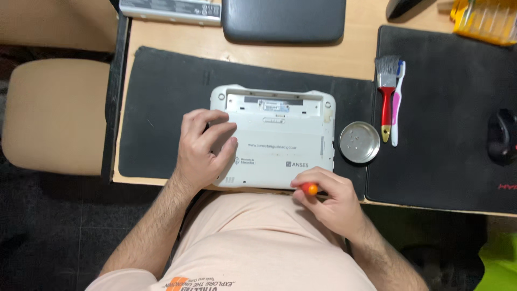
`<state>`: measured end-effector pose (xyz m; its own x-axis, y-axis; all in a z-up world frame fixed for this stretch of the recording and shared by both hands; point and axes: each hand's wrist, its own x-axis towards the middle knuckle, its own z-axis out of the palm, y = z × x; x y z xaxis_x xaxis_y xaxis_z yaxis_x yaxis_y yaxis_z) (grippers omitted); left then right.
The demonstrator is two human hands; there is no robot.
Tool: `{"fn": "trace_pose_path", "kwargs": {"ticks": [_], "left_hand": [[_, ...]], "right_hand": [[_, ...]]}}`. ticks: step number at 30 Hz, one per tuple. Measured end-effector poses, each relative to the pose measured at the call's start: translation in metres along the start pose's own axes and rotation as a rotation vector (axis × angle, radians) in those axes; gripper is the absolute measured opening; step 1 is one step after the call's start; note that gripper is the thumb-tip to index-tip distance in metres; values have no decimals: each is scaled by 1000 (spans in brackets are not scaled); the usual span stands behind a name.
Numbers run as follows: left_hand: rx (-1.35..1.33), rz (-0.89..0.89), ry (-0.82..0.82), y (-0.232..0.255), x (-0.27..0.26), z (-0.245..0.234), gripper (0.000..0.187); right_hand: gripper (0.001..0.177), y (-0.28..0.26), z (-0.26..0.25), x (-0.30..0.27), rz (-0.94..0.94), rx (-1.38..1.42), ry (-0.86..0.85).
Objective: The person removes the battery from a white laptop using a screwdriver. They unscrew the battery compartment cover, remove the cover, and then slide the battery out of the laptop.
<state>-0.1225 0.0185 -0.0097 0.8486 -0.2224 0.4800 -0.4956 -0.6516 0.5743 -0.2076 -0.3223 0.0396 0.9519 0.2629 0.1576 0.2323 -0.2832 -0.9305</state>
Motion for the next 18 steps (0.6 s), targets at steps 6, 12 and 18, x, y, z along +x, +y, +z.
{"fn": "trace_pose_path", "kwargs": {"ticks": [6, 12, 18], "left_hand": [[-20, -5, 1, -1, 0, 1, 23], [-34, -15, -10, 0, 0, 0, 22], [-33, -26, -12, 2, 1, -1, 23]], "right_hand": [[24, 11, 7, -14, 14, 30, 125], [31, 34, 8, -23, 59, 196, 236], [56, 45, -18, -7, 25, 193, 421]]}}
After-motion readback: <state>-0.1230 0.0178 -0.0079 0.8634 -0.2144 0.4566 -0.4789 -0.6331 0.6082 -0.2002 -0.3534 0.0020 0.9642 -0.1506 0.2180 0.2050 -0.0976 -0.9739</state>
